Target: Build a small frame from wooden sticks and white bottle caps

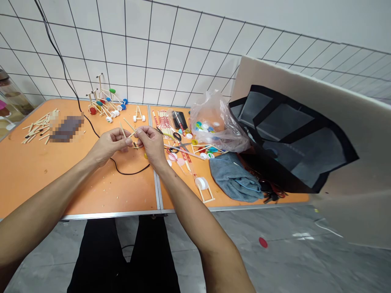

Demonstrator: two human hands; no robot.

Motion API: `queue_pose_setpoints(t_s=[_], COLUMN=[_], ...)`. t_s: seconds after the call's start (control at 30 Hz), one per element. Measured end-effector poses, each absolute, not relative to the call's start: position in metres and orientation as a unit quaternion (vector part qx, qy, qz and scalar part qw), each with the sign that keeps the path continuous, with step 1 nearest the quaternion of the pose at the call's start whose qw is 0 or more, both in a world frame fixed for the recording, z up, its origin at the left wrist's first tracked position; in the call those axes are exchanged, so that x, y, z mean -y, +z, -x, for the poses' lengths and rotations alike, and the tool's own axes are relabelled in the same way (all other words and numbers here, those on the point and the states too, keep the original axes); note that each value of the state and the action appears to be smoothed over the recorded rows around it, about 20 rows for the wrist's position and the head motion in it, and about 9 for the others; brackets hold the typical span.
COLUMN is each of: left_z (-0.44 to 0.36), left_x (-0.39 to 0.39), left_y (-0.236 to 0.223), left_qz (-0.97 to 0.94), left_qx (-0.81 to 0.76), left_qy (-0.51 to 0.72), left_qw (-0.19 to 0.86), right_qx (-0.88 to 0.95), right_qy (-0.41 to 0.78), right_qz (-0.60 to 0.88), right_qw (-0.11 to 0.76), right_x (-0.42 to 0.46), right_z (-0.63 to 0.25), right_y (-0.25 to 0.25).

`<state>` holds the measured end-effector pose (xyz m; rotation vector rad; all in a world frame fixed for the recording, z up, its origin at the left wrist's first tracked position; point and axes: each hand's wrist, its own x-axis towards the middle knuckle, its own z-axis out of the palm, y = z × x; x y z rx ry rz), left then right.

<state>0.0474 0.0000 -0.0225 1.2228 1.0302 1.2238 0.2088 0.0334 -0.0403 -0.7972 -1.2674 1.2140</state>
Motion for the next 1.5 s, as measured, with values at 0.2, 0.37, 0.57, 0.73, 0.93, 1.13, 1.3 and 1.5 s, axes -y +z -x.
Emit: queue_pose_setpoints(t_s=[0.2, 0.37, 0.57, 0.73, 0.93, 1.13, 1.3, 1.5], left_z=[-0.042, -0.040, -0.037, -0.034, -0.035, -0.035, -0.036, -0.038], left_x=[-0.004, -0.008, -0.006, -0.003, -0.001, -0.001, -0.001, 0.000], left_y=[-0.026, -0.027, -0.029, -0.026, -0.022, -0.023, -0.023, -0.022], left_qz=[-0.467, -0.396, -0.363, -0.361, -0.355, -0.348, -0.353, -0.363], left_qx=[-0.399, -0.377, -0.334, -0.309, -0.309, -0.317, -0.311, -0.308], left_qy=[0.489, 0.443, 0.403, 0.397, 0.403, 0.398, 0.407, 0.442], left_qw=[0.619, 0.711, 0.770, 0.785, 0.785, 0.788, 0.783, 0.760], right_qx=[0.531, 0.523, 0.531, 0.529, 0.536, 0.534, 0.527, 0.507], right_qy=[0.533, 0.561, 0.598, 0.625, 0.640, 0.650, 0.655, 0.654], right_qz=[0.345, 0.327, 0.302, 0.285, 0.274, 0.261, 0.266, 0.277], right_qw=[0.561, 0.552, 0.519, 0.498, 0.478, 0.473, 0.472, 0.488], right_x=[-0.035, -0.035, -0.033, -0.031, -0.030, -0.030, -0.032, -0.036], right_z=[-0.212, -0.212, -0.211, -0.211, -0.211, -0.212, -0.211, -0.211], right_y=[-0.039, -0.037, -0.035, -0.034, -0.034, -0.035, -0.036, -0.037])
